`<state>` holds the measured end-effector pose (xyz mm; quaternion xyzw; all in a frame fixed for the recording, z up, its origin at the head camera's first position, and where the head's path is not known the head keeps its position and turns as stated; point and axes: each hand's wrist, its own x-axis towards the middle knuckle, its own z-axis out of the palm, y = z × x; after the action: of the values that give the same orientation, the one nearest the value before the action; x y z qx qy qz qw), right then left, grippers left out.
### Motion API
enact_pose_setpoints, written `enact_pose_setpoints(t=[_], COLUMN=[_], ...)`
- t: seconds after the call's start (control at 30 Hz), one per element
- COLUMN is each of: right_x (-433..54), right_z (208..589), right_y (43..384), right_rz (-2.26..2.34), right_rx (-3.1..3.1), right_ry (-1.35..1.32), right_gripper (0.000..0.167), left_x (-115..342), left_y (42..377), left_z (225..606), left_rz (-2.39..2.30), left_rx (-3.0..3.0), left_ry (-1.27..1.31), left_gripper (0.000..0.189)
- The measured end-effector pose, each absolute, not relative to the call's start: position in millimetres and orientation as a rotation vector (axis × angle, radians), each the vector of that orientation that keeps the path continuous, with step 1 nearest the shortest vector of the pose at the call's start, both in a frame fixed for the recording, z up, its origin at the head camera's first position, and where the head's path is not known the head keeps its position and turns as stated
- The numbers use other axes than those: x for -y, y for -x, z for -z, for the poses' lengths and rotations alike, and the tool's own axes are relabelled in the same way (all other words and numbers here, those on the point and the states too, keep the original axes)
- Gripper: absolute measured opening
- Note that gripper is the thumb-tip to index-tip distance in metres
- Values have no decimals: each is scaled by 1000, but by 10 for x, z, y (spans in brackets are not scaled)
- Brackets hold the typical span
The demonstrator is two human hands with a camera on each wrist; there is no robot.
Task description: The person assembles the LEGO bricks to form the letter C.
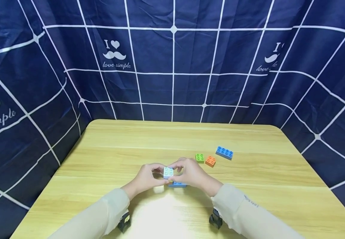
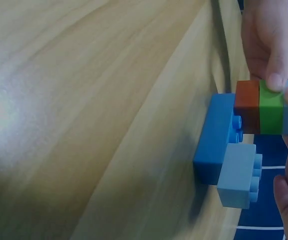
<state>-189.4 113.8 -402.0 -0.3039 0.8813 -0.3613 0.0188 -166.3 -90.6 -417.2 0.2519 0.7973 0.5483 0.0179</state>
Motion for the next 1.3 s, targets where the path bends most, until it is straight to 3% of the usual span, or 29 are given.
enact_pose_setpoints(t=[0.4,0.63,0.87,1.0,1.3], right_x=[-1132,-1144,-1201,-1330,-1851], right_z=[4069,4124,4165,4177,4298], right_y=[1855,1818,1788,1817,1995], right_rz=[1114,1189,1254,1271,1389], right_rx=[-2770,-2782,-2719,-2691,-2924], right_ry=[901,887,890,879,581], right_gripper=[32,37,41,45,45], left_x=[924,917,926,916,909], left_y=[1646,1793,1808,1800,1781], left_z=[4217,4506,4533,4531,4517], left_rz=[-1833,-1857,-1816,-1797,-1795], left_rx=[-2425,-2397,-2436,-2465,-2480], left_ry=[-758,-717,-740,-745,-701], left_gripper=[32,32,29,29,30])
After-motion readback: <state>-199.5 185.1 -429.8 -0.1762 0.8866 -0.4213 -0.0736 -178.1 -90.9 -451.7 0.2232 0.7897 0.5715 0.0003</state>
